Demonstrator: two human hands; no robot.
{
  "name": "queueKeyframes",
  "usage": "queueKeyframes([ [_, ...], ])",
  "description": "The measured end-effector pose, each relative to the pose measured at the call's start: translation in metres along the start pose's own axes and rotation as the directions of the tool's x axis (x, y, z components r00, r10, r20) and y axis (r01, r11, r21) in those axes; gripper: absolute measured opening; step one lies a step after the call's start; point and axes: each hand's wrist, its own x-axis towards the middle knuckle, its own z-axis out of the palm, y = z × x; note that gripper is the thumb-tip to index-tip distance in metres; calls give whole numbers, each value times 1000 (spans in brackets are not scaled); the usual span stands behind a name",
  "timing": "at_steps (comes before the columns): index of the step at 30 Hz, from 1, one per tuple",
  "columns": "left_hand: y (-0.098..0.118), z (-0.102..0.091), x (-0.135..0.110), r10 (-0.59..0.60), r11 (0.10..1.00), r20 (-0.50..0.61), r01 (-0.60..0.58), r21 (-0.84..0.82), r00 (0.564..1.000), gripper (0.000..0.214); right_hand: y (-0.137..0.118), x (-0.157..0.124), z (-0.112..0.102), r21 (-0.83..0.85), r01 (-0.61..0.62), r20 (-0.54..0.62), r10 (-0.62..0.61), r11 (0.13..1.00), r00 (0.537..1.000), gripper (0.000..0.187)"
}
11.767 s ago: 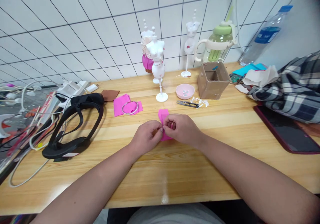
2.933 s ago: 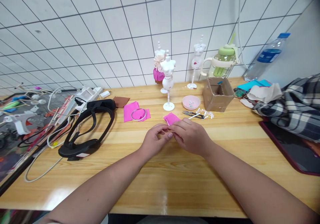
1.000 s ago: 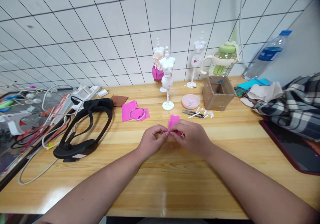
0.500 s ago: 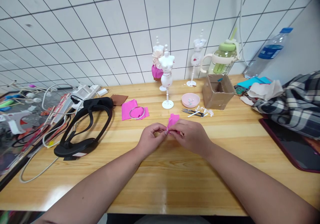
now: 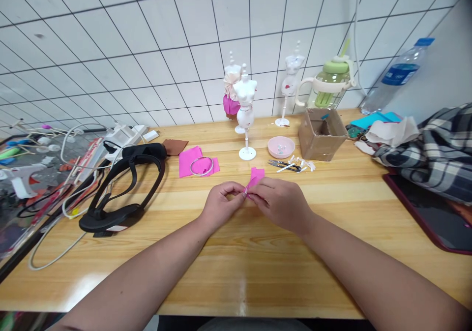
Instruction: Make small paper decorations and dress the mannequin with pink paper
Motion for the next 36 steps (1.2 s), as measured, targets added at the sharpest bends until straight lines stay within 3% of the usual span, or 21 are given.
queueKeyframes([
  [4,4,1,-1,-2,1000,-17,2,23,1000,13,0,1,1,13,-35,-29,36,999,999,22],
  [11,5,2,-3,33,996,9,-34,79,999,15,-1,6,1,176,-149,-17,154,973,988,9],
  [21,2,1,-3,38,997,43,-41,68,998,16,3,9,2,319,-242,73,231,917,970,9],
  [36,-1,0,-1,24,998,-37,-22,56,999,16,-1,5,3,242,-134,43,128,961,991,18],
])
